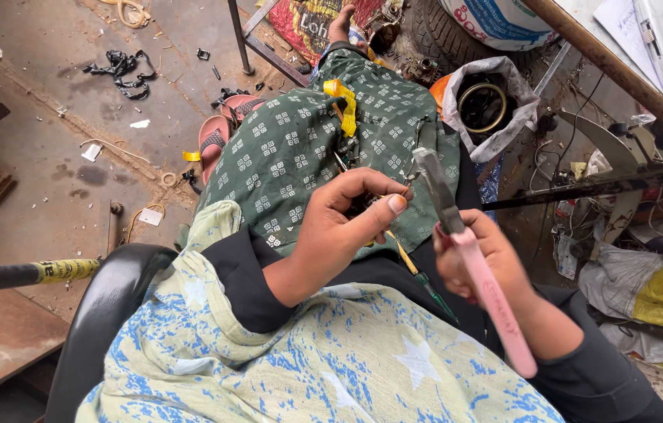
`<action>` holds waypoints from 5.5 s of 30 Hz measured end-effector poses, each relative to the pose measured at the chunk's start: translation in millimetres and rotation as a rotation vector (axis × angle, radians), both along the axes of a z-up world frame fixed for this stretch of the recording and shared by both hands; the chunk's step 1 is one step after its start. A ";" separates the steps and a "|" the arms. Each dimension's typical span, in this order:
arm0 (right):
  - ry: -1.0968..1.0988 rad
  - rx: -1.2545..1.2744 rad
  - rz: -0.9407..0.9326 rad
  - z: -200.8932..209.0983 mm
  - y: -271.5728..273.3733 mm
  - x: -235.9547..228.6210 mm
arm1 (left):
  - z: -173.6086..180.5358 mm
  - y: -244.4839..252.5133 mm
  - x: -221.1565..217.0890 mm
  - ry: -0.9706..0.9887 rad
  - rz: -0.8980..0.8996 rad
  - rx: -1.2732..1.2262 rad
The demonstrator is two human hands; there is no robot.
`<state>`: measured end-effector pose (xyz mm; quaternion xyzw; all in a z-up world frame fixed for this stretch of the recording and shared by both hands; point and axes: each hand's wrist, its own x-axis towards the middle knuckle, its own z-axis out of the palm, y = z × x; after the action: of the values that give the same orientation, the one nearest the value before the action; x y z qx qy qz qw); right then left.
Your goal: The person winds copper wire around a small yellow cylindrical object using their hands. They then use a pair of pliers to adjust the wire and a screwdriver to manipulate the object further.
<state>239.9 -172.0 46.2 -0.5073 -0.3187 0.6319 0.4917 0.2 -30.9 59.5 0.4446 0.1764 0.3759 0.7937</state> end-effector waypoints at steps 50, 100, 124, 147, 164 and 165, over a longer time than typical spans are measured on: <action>0.261 -0.188 0.401 13.0 -0.2 -20.4 | 9.4 2.7 -2.1 0.309 -0.158 0.255; -1.068 0.523 0.077 57.7 19.8 -33.1 | -33.0 -11.1 9.7 0.068 -0.503 -0.124; -1.442 0.963 0.129 51.6 8.2 -40.7 | -47.8 -12.0 22.3 -0.073 -0.096 -0.600; -0.424 0.122 0.176 50.5 -13.4 -5.6 | -62.1 6.7 17.0 -0.103 -0.190 -0.568; -0.359 0.341 -0.104 45.2 3.5 -12.1 | -64.3 -22.9 26.8 0.300 -0.432 0.096; -0.215 0.335 -0.074 43.9 -0.1 -14.8 | -66.2 -21.5 28.1 0.302 -0.400 0.131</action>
<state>225.1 -172.1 90.1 -0.4943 -0.4513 0.4935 0.5554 28.3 -52.3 -6.7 0.5721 0.1771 0.1513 0.7864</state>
